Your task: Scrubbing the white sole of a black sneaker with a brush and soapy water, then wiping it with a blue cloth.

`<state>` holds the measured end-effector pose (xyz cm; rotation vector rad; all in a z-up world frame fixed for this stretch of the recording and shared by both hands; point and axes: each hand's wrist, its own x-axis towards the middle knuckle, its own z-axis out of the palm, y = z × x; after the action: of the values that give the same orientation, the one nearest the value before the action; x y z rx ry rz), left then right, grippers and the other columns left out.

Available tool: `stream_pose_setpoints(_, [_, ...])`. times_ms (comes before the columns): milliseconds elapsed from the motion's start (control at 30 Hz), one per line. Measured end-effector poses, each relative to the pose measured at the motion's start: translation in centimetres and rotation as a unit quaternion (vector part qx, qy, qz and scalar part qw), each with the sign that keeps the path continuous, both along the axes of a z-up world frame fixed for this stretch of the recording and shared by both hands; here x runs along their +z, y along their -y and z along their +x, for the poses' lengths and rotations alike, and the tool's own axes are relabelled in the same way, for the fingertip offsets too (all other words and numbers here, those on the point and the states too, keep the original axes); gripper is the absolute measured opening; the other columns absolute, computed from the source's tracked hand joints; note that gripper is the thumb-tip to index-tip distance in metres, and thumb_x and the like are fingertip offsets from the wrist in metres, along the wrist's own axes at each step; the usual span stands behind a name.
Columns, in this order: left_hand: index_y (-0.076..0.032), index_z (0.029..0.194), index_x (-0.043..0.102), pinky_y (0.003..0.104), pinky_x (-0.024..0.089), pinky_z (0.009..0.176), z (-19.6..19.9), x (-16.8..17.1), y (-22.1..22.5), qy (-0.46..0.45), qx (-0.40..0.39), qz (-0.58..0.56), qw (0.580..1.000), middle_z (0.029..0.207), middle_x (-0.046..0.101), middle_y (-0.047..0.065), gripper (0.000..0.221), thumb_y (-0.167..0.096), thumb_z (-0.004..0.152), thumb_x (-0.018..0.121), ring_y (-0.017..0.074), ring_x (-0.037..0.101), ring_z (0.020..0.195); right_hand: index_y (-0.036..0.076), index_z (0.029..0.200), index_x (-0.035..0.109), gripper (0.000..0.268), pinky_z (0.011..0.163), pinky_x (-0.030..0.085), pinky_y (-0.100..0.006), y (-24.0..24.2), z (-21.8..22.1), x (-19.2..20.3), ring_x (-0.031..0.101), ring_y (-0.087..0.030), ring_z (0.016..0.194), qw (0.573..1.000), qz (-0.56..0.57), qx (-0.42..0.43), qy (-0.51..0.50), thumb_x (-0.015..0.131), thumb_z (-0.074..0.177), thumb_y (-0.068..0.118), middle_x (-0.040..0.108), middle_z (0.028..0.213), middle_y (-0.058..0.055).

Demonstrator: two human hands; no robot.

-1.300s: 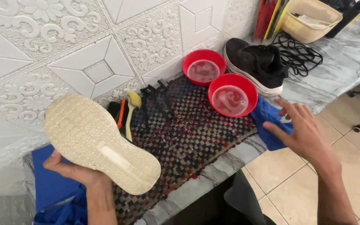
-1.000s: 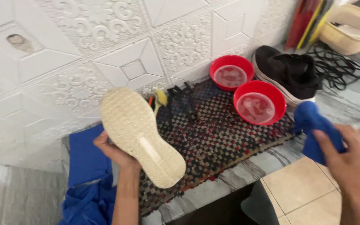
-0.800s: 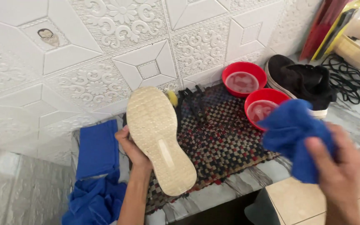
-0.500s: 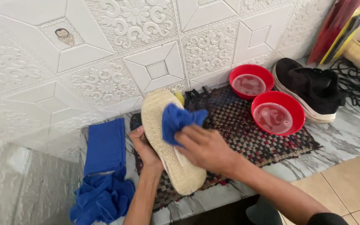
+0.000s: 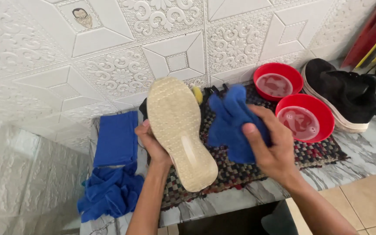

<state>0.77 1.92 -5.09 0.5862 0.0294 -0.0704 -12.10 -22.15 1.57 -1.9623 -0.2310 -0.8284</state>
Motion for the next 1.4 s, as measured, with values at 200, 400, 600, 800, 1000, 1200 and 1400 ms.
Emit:
stream_pose_setpoints(200, [-0.018,0.096,0.061,0.044,0.049,0.081,1.8,-0.9,0.4,-0.021,-0.009,0.017,1.000,0.095,0.061,0.007,0.037,-0.051,0.081,0.064,0.0253,0.057,0.087,0.005,0.106,0.077,0.011,0.069,0.060,-0.036,-10.0,3.5,0.1,0.071,-0.027,0.080,0.919,-0.305,0.109,0.226,0.071,0.097,0.002,0.070,0.096,-0.012])
stream_pose_setpoints(400, [-0.021,0.076,0.057,0.035,0.044,0.067,0.6,2.2,-2.1,-0.035,0.087,-0.040,0.995,0.080,0.061,-0.003,0.028,-0.049,0.079,0.061,0.0185,0.057,0.077,0.010,0.124,0.068,0.028,0.064,0.051,-0.039,-8.4,-2.2,-5.4,0.068,-0.026,0.091,0.906,-0.353,0.220,0.079,0.054,0.101,0.004,0.067,0.114,-0.008])
stream_pose_setpoints(600, [-0.024,0.072,0.047,0.032,0.036,0.065,1.0,2.9,-2.7,-0.014,0.111,-0.036,0.993,0.074,0.054,-0.008,0.031,-0.049,0.084,0.061,0.0130,0.050,0.070,0.006,0.120,0.079,0.031,0.079,0.063,-0.027,-2.6,-4.0,-8.2,0.076,-0.016,0.091,0.981,0.124,-0.025,-0.149,0.070,0.097,0.023,0.082,0.116,-0.011])
stream_pose_setpoints(800, [-0.026,0.070,0.031,0.035,0.028,0.060,0.5,1.5,-0.8,0.024,0.131,0.022,0.991,0.066,0.035,-0.011,0.037,-0.046,0.093,0.051,0.0096,0.035,0.063,0.016,0.084,0.079,0.018,0.086,0.060,-0.038,-4.7,-3.7,-16.4,0.075,-0.022,0.089,0.962,-0.220,-0.005,0.163,0.093,0.078,0.024,0.078,0.100,-0.005])
stream_pose_setpoints(1000, [-0.014,0.109,0.072,0.033,0.050,0.083,0.7,-1.2,-0.5,-0.004,0.014,0.037,0.999,0.108,0.074,0.006,0.040,-0.046,0.095,0.053,0.0227,0.066,0.096,0.001,0.117,0.073,0.025,0.081,0.060,-0.042,-9.0,1.1,-4.9,0.072,-0.026,0.088,0.943,-0.264,0.102,0.175,0.083,0.098,0.013,0.071,0.101,-0.012])
stream_pose_setpoints(1200, [-0.002,0.137,0.067,0.044,0.055,0.102,-0.5,-3.4,2.5,0.035,-0.139,-0.039,0.989,0.132,0.074,0.018,0.065,-0.046,0.091,0.056,0.0342,0.070,0.114,0.001,0.112,0.071,0.017,0.080,0.061,-0.035,-9.0,9.0,4.0,0.074,-0.022,0.086,0.970,-0.161,-0.003,0.180,0.078,0.103,0.014,0.074,0.101,-0.012])
stream_pose_setpoints(1400, [-0.015,0.114,0.074,0.042,0.062,0.061,7.0,-10.0,-4.3,0.006,-0.074,-0.078,0.994,0.101,0.076,0.010,0.054,-0.057,0.083,0.060,0.0264,0.066,0.067,0.004,0.096,0.074,0.015,0.065,0.063,-0.036,-13.5,2.4,-0.8,0.070,-0.029,0.069,0.929,-0.281,0.024,0.240,0.070,0.102,0.017,0.067,0.083,-0.010])
